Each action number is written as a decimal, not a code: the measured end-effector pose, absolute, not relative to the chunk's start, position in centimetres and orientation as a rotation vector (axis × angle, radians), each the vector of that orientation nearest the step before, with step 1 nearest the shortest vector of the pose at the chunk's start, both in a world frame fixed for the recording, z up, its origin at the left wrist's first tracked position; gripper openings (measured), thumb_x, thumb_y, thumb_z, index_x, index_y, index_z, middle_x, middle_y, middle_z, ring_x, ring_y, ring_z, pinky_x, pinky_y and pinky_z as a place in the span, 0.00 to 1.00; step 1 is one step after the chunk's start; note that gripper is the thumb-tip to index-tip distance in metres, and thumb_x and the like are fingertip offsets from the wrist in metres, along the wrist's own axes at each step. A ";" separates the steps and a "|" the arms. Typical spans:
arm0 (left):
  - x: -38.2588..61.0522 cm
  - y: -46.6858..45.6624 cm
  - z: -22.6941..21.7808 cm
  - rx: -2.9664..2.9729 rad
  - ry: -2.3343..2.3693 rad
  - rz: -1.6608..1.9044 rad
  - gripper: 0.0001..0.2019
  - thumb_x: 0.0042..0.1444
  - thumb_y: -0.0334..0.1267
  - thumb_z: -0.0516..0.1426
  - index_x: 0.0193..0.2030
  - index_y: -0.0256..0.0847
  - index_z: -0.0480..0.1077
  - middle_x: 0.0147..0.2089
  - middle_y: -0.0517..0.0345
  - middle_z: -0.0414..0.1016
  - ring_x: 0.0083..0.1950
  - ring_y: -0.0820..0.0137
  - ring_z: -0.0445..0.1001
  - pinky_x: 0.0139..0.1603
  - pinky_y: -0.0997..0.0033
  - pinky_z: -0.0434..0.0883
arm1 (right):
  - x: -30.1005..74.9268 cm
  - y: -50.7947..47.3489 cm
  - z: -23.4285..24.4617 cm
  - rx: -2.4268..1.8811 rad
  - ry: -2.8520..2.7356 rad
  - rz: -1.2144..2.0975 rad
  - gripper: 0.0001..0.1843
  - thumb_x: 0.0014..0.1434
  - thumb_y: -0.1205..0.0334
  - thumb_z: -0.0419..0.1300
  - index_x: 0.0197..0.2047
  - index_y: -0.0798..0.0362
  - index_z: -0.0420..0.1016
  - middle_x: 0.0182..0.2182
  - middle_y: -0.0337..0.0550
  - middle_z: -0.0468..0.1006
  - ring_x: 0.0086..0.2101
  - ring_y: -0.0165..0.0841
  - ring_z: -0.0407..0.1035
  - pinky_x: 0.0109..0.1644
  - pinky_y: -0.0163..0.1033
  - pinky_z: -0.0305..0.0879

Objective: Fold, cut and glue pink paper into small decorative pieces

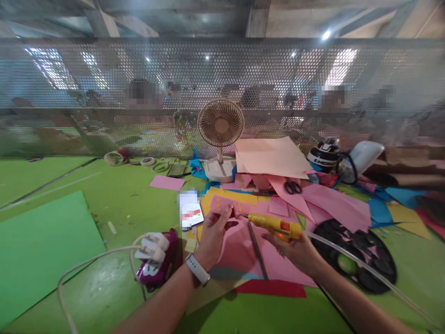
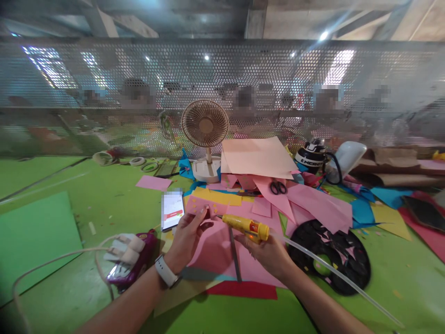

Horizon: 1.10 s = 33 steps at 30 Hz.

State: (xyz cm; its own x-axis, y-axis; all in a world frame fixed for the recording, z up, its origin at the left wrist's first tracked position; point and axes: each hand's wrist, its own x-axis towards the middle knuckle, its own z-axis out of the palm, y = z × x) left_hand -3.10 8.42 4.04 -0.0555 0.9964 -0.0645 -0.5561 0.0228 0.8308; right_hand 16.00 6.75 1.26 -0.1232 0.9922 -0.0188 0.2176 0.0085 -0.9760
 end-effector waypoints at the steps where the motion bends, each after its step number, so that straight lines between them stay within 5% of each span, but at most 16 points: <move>1: -3.1 8.4 4.0 0.695 0.838 1.449 0.08 0.45 0.38 0.64 0.30 0.37 0.72 0.31 0.59 0.74 0.33 0.73 0.73 0.33 0.76 0.69 | 16.0 6.8 1.2 -1.307 -1.468 1.191 0.15 0.48 0.51 0.64 0.31 0.55 0.73 0.14 0.32 0.61 0.17 0.23 0.52 0.17 0.30 0.50; 11: -3.1 8.4 3.9 0.705 0.844 1.443 0.08 0.44 0.39 0.64 0.30 0.38 0.73 0.33 0.59 0.75 0.34 0.73 0.73 0.35 0.75 0.69 | 15.9 6.8 1.2 -1.262 -1.476 1.171 0.13 0.49 0.51 0.63 0.34 0.51 0.74 0.13 0.31 0.62 0.16 0.24 0.52 0.15 0.30 0.49; 17: -3.5 8.8 3.5 0.656 0.856 1.515 0.08 0.43 0.38 0.64 0.30 0.39 0.73 0.33 0.60 0.74 0.35 0.74 0.72 0.35 0.75 0.70 | 16.6 6.9 2.4 -1.399 -1.512 1.269 0.18 0.48 0.47 0.62 0.28 0.55 0.73 0.15 0.34 0.68 0.15 0.23 0.59 0.15 0.28 0.54; 23: -4.0 9.7 3.3 0.658 0.841 1.543 0.09 0.40 0.37 0.65 0.30 0.40 0.72 0.31 0.62 0.74 0.32 0.75 0.73 0.33 0.74 0.70 | 20.0 6.1 5.8 -1.224 -1.241 1.616 0.17 0.54 0.49 0.59 0.40 0.54 0.71 0.36 0.46 0.76 0.30 0.28 0.71 0.25 0.29 0.66; 33: -4.4 10.5 3.4 0.690 0.841 1.584 0.13 0.36 0.39 0.66 0.30 0.40 0.72 0.32 0.62 0.75 0.32 0.75 0.74 0.34 0.74 0.69 | 28.3 5.2 4.2 -1.717 -1.284 1.335 0.21 0.50 0.46 0.60 0.36 0.57 0.71 0.26 0.45 0.76 0.23 0.32 0.70 0.26 0.36 0.67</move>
State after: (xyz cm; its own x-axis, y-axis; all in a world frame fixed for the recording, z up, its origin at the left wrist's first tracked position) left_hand -4.42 10.48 3.41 -0.1709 0.9852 -0.0134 -0.5628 -0.0864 0.8221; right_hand 28.28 5.24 4.18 0.0236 0.9331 -0.3587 0.3220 -0.3468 -0.8809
